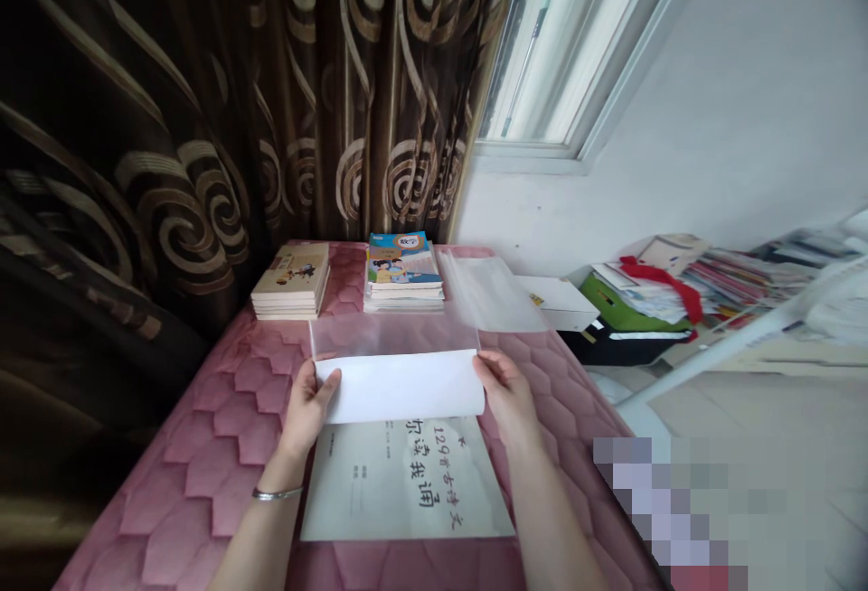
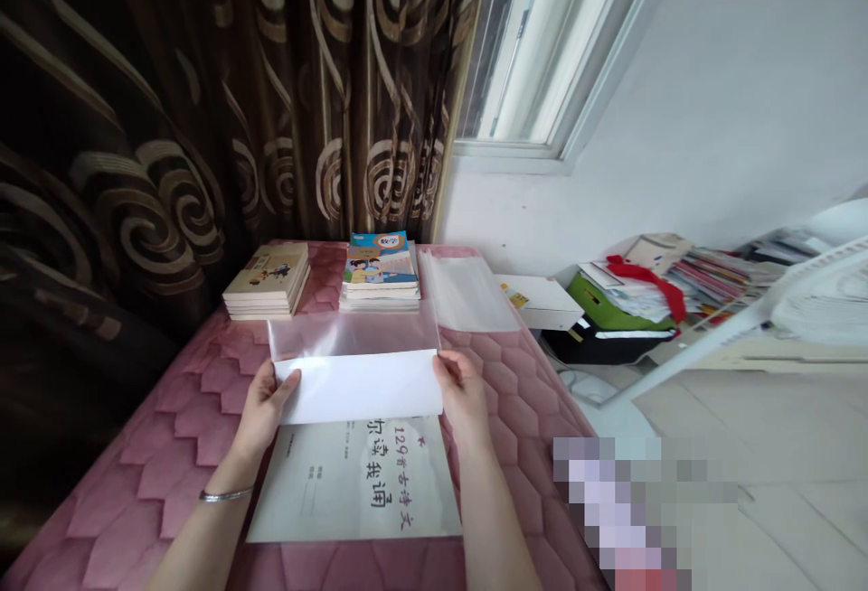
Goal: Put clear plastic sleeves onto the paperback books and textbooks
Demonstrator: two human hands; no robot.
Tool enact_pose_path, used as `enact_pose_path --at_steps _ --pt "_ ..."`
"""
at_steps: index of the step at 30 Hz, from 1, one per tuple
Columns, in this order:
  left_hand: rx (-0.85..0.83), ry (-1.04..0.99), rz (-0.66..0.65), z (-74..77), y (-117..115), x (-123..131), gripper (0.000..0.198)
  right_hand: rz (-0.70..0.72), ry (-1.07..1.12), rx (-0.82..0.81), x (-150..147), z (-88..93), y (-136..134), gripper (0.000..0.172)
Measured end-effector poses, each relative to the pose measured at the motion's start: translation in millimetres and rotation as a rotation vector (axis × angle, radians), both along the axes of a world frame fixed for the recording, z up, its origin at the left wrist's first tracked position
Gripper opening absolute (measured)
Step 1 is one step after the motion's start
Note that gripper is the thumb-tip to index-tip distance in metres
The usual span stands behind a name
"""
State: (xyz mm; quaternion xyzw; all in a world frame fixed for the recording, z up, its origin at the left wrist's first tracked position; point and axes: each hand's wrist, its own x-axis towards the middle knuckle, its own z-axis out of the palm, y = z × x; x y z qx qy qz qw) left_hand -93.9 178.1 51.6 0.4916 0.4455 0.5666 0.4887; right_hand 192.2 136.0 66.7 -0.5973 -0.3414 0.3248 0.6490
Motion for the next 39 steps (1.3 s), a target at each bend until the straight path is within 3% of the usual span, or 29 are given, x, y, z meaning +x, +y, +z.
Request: enact_pose_path --at_steps 13,18,21,26,39 --pt "-0.010 0.007 -0.020 0.7 0.3 -0.1 0.040 -0.003 0.018 0.023 1.3 1.1 -0.3 0.042" --pt "0.005 0.012 -0.006 -2.9 1.8 0.8 0.041 0.231 0.031 -0.101 11.6 4.3 -7.8 0.054" --pt "-0.022 -0.005 -0.009 -1.5 0.6 1.6 0.043 0.287 0.016 -0.140 14.6 4.2 -9.3 0.054" --pt "-0.060 -0.033 -0.042 2.0 -1.2 1.8 0.042 0.293 0.037 -0.096 8.8 3.8 -8.4 0.043" --pt "-0.055 -0.080 -0.077 15.0 -2.6 -1.1 0.047 0.227 -0.065 -0.116 10.6 -3.0 -4.1 0.037"
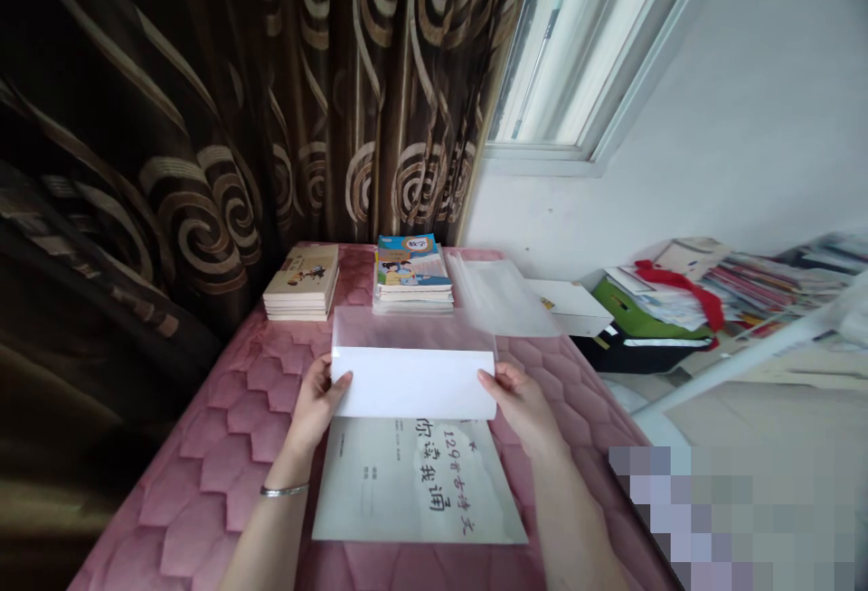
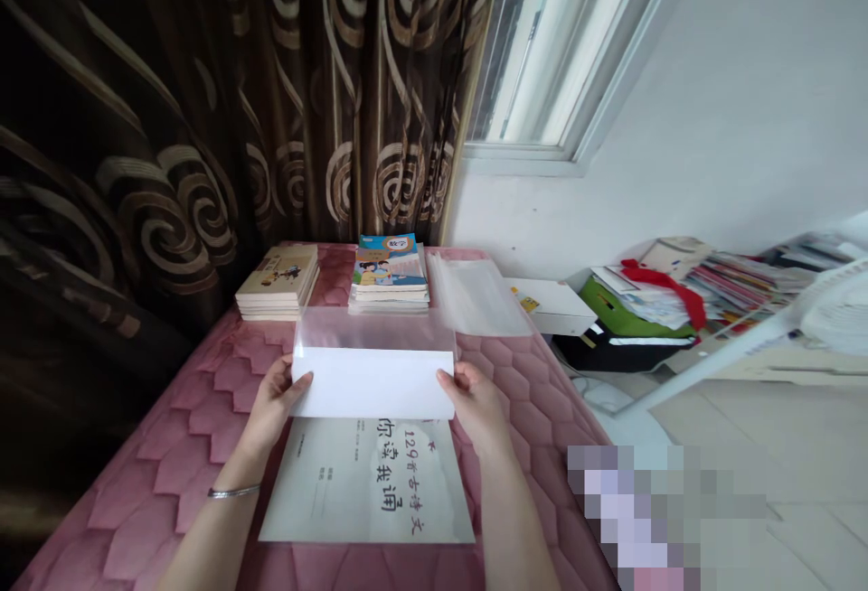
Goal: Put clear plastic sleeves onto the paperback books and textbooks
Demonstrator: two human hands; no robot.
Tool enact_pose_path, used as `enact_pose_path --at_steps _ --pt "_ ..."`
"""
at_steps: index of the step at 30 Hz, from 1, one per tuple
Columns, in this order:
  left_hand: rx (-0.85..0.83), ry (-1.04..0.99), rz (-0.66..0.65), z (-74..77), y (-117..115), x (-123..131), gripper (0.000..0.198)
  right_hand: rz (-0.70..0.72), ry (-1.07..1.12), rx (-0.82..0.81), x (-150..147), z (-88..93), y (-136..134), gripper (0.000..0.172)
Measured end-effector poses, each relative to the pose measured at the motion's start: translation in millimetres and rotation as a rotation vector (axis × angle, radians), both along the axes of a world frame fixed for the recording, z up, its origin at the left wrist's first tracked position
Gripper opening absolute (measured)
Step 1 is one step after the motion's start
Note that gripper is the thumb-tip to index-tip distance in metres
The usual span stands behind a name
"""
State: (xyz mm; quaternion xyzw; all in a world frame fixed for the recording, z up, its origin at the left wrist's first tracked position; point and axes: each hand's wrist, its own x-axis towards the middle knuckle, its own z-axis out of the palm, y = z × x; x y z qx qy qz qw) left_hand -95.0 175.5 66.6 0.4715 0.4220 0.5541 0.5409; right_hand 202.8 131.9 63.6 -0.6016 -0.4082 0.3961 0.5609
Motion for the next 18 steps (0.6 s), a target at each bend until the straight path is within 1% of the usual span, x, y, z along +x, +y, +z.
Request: enact_pose_path --at_steps 3,5,9,12,15,18 --pt "0.020 0.009 0.009 -2.1 1.4 0.0 0.045 0.006 -0.074 -0.022 1.0 0.1 -1.8 0.035" --pt "0.032 0.018 0.021 -4.6 2.2 0.5 0.042 -0.015 -0.075 -0.012 -1.0 -0.5 -3.2 0.037" --pt "0.050 0.019 0.040 -12.3 5.0 2.5 0.038 -0.073 -0.007 0.015 -9.5 1.6 -7.6 0.042" --pt "0.042 0.003 0.055 -16.5 7.0 4.1 0.039 -0.083 0.065 0.012 -15.3 5.2 -10.3 0.045" --pt "0.043 0.004 0.073 -15.1 6.3 4.7 0.040 -0.085 0.113 0.018 -17.8 3.8 -10.3 0.048" --pt "0.065 0.007 0.088 -11.9 4.0 4.6 0.038 -0.122 0.121 0.044 -17.7 -3.2 -8.9 0.050"
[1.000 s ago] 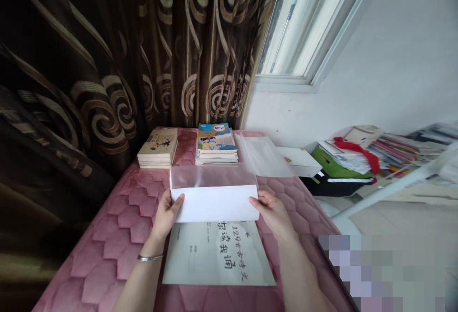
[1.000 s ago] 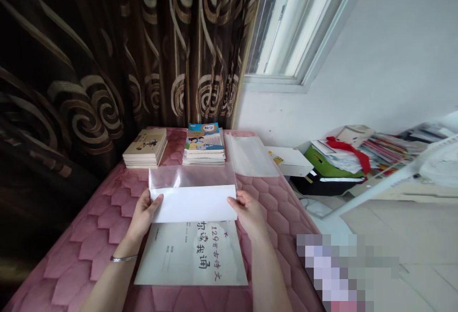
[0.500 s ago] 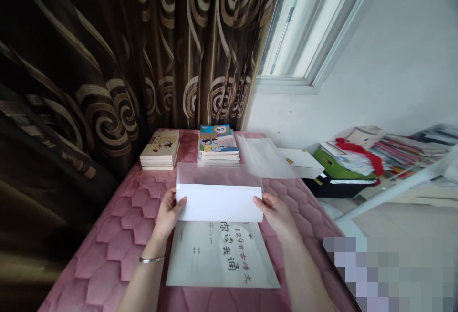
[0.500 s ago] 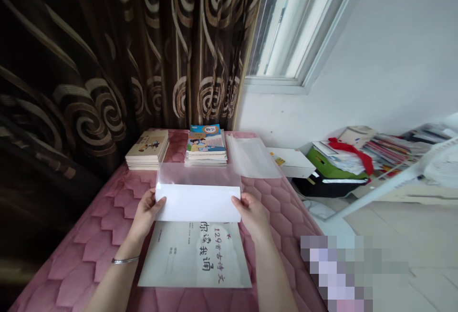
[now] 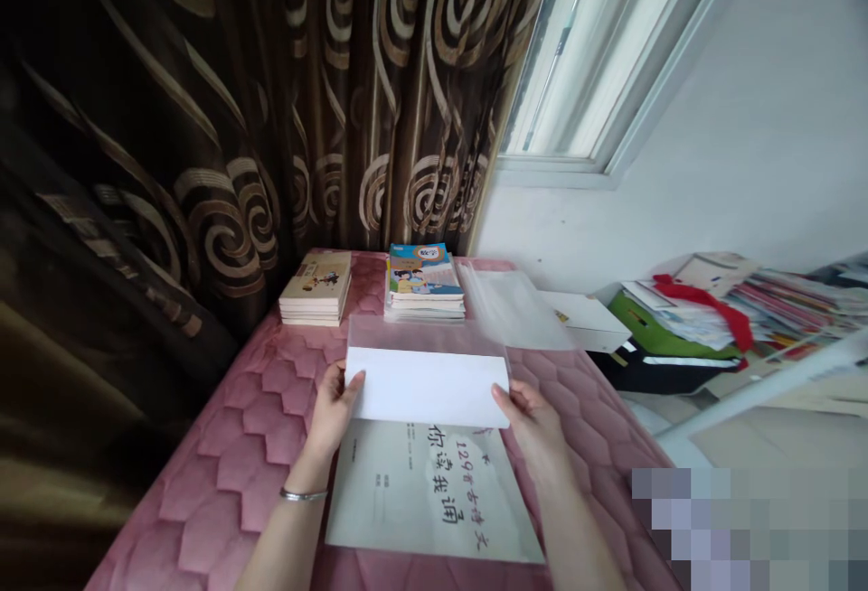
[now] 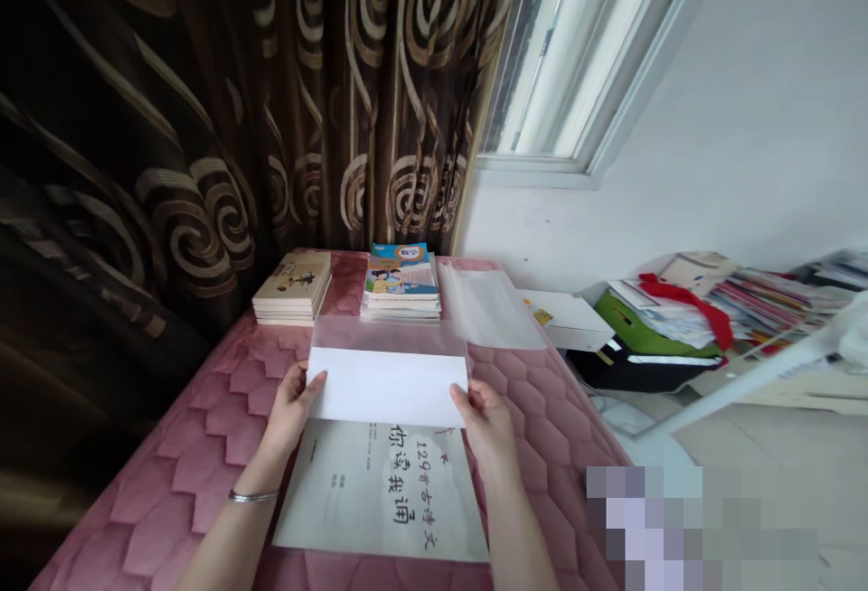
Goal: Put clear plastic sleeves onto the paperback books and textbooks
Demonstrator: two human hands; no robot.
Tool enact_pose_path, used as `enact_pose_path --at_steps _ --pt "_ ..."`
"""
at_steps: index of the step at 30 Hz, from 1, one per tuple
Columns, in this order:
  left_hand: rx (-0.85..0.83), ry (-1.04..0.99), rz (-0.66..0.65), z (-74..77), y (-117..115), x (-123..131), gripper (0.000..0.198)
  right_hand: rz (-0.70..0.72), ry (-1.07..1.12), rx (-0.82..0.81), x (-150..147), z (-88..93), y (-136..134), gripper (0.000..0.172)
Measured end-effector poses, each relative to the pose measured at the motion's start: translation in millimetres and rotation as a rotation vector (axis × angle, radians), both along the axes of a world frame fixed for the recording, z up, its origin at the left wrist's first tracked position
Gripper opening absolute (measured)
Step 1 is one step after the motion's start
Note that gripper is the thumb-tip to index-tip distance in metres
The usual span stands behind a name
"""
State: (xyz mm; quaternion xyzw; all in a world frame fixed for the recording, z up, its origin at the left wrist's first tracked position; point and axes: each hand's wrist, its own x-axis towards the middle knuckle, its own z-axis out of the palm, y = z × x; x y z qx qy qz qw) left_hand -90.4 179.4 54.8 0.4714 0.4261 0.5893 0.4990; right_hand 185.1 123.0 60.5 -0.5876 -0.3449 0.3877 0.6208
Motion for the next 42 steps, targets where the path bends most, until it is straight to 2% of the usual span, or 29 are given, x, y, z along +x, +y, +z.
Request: enact_pose_path --at_steps 11,17,27,33,38,42 --pt "0.015 0.036 0.072 -8.1 2.5 1.9 0.036 0.026 0.063 0.049 1.2 -10.6 0.7 0.046" --pt "-0.026 0.009 -0.033 -0.8 -2.5 2.6 0.040 0.005 0.048 0.065 2.6 -15.1 2.5 0.042" --pt "0.004 0.004 -0.007 -8.0 0.8 3.2 0.034 -0.005 0.079 0.082 1.9 -16.6 3.5 0.043" --pt "-0.019 -0.007 -0.011 -4.7 -0.4 2.8 0.038 -0.010 0.064 0.093 2.0 -12.2 1.6 0.046" --pt "-0.014 -0.030 -0.020 -3.2 -0.5 3.2 0.038 0.056 0.089 0.094 4.0 -12.7 1.4 0.048" --pt "-0.026 -0.017 -0.033 -2.5 -1.7 1.7 0.039 0.020 0.000 0.078 4.6 -16.6 2.0 0.046"
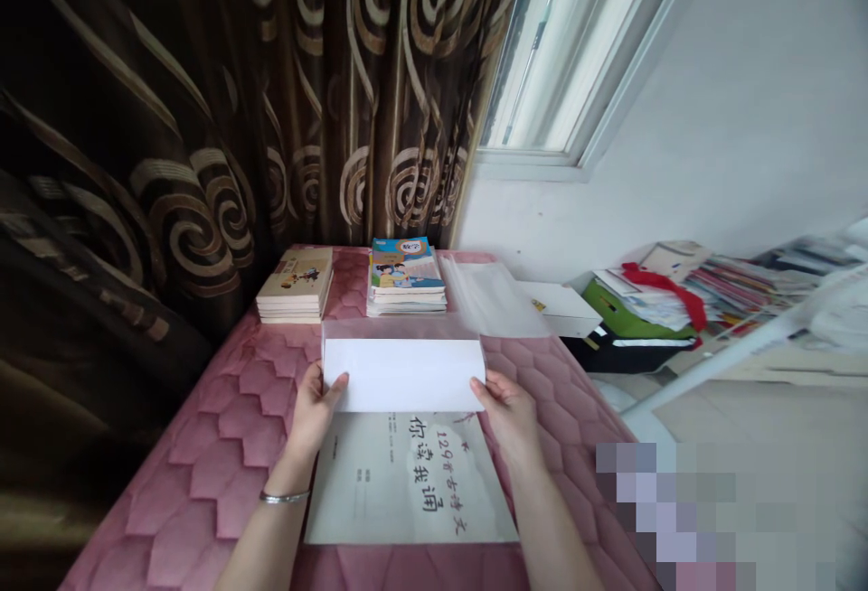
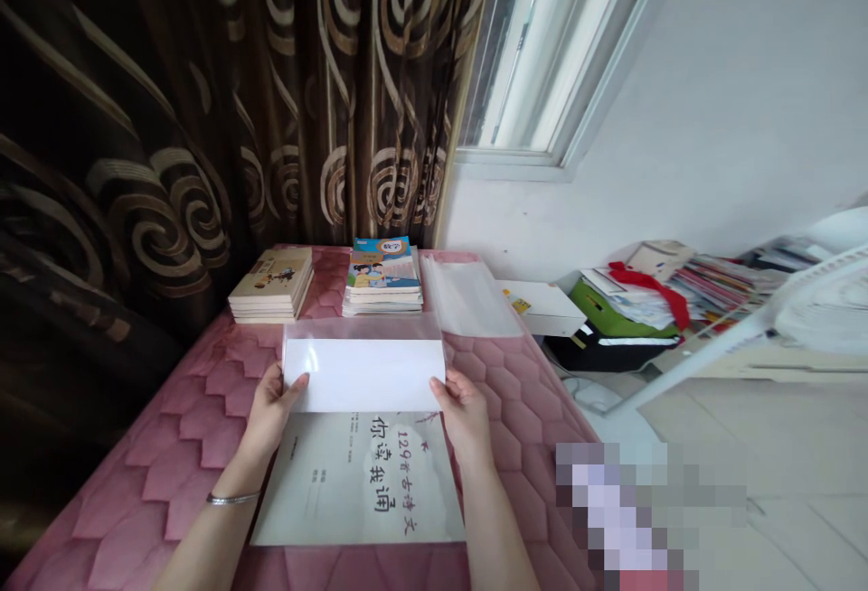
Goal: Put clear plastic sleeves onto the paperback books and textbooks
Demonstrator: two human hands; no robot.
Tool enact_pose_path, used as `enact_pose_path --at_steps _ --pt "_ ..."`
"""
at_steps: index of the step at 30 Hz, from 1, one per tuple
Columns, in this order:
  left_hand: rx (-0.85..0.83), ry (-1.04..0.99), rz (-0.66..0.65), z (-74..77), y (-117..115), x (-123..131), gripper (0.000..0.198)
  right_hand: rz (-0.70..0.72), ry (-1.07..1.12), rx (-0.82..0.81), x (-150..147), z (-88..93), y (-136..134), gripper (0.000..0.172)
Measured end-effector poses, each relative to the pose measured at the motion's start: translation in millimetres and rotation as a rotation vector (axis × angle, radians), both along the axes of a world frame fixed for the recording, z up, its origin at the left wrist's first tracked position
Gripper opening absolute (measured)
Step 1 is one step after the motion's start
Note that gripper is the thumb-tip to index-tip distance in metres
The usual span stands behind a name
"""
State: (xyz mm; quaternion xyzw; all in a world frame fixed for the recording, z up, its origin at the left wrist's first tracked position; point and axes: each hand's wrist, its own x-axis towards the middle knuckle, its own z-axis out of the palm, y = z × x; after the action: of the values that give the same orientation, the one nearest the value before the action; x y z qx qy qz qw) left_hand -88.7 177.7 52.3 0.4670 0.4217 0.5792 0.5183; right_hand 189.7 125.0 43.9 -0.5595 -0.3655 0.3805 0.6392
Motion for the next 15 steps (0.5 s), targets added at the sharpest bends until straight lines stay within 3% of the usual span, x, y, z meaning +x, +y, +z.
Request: enact_pose_path --at_steps 8,15 --pt "0.018 0.026 0.021 3.1 -2.2 1.6 0.039 -0.114 -0.164 -0.035 0.2 1.9 -1.3 0.039" --pt "0.033 0.084 0.034 -2.9 0.0 1.1 0.038 -0.164 -0.210 -0.068 2.7 -2.0 -1.5 0.045"
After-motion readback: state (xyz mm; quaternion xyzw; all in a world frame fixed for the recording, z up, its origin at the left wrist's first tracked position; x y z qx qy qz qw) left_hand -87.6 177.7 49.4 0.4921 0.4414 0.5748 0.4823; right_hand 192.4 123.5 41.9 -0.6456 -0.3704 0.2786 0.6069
